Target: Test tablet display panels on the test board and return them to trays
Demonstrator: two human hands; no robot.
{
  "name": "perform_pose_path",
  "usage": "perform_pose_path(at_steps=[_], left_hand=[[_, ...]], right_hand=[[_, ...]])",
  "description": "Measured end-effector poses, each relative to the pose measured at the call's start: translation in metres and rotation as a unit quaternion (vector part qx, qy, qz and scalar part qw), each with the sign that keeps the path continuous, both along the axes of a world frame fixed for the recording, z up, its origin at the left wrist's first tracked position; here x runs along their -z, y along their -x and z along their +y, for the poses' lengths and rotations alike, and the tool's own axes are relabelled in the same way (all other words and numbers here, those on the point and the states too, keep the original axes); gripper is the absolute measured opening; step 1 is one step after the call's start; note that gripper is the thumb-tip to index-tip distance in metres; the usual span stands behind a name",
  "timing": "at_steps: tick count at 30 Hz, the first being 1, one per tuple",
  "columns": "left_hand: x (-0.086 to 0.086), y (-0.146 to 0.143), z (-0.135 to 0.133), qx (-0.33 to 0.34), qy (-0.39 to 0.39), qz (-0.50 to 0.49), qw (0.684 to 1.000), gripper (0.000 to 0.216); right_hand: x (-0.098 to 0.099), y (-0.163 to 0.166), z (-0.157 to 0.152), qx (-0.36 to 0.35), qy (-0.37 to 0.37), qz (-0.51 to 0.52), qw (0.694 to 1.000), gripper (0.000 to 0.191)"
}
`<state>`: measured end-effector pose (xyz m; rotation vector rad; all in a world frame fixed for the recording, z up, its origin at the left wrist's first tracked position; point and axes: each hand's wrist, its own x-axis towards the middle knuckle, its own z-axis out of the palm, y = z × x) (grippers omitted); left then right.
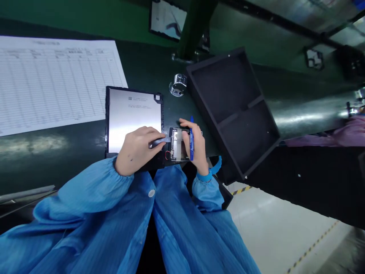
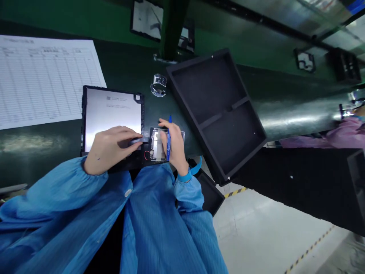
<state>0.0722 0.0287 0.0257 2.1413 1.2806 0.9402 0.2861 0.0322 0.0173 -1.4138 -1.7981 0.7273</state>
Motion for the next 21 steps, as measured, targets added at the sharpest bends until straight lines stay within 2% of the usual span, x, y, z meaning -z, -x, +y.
perform_pose_path(at_steps=[3,7,13,21], left_hand=[[0.014,-0.008,0.0,0.017,0.001,0.067,0.998,0.026],[0.018,-0.011,0.0,0.009,0.018,0.093,0.995,0.027],[0.017,-0.012,-0.001,0.013,-0.011,0.071,0.997,0.021],[0.018,-0.013,-0.004,0.017,-0.005,0.056,0.998,0.015]], right_hand=[[0.011,0.002,-0.008,-0.001,0.008,0.003,1.0,0.019],[0.007,0.003,-0.011,-0.013,0.013,0.002,1.0,0.019],[0.008,0.0,-0.009,-0.023,0.012,-0.002,1.0,0.019],[0.008,0.0,-0.009,-0.027,0.012,-0.007,1.0,0.017]])
